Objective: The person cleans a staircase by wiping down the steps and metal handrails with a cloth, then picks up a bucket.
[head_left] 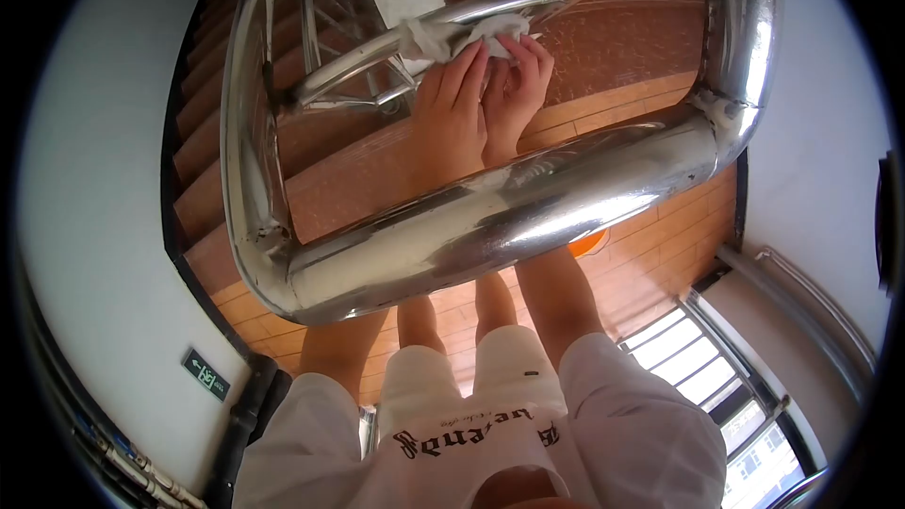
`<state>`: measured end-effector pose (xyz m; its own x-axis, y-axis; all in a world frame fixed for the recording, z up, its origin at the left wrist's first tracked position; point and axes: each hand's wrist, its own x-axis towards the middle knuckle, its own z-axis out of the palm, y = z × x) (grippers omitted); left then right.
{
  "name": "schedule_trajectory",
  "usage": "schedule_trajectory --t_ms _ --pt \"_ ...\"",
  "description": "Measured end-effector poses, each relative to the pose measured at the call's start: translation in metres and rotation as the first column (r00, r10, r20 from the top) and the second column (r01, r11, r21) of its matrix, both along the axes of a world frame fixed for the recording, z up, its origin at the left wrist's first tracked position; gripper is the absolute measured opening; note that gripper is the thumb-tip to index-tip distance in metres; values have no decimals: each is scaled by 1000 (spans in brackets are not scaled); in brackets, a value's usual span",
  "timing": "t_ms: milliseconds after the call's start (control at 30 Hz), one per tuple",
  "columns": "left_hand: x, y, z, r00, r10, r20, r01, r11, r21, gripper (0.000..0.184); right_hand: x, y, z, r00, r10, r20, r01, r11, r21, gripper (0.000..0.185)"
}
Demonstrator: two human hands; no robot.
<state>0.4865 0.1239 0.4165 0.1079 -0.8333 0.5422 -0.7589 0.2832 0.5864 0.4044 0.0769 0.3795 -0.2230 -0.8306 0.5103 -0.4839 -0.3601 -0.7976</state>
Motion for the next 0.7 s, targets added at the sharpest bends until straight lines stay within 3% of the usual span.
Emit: schedule_trajectory --t_ms 33,67,100,167,200,233,300,367,467,500,567,633,700 --pt "-3 5 -5 991 -54 -119 67 992 105 68 0 3 -17 949 34 314 -70 992 103 27" --pt "-6 9 -10 982 -27 -190 56 987 154 63 -2 5 -34 802 32 596 -171 969 178 23" --pt "-10 9 -21 981 -31 -192 61 987 152 63 -5 5 -50 804 30 593 -167 970 177 23" --pt "-17 7 -51 800 228 -555 -50 947 317 56 -9 2 -72 772 94 628 -300 926 231 20" --pt "-21 4 -69 693 201 -693 -6 962 272 50 -10 -2 -70 775 94 626 -298 926 230 20" --pt "-24 -5 -72 690 202 -695 -8 962 272 50 -10 -8 -58 726 63 685 -293 929 225 19" --pt "-31 -18 -73 220 185 -958 66 977 203 51 -8 -17 -35 612 -3 791 -283 933 223 17" --pt "-28 -32 -63 232 167 -958 58 981 185 53 -4 -33 -19 590 18 807 -263 950 171 20" --pt "-21 -41 -44 -85 263 -961 92 962 255 54 9 -43 -18 531 198 824 -451 889 78 27" --pt "-21 -39 -45 -82 269 -960 84 961 263 54 9 -41 -22 526 195 828 -458 885 82 27" --pt "-21 -40 -47 -167 160 -973 -59 983 172 47 3 -45 -27 638 269 721 -550 815 182 27" --pt "-14 -38 -46 -211 157 -965 -76 981 176 44 0 -44 -28 647 289 706 -581 787 211 27" --pt "-9 -36 -50 -381 96 -919 -64 989 130 43 -2 -46 -28 716 398 574 -584 792 178 33"
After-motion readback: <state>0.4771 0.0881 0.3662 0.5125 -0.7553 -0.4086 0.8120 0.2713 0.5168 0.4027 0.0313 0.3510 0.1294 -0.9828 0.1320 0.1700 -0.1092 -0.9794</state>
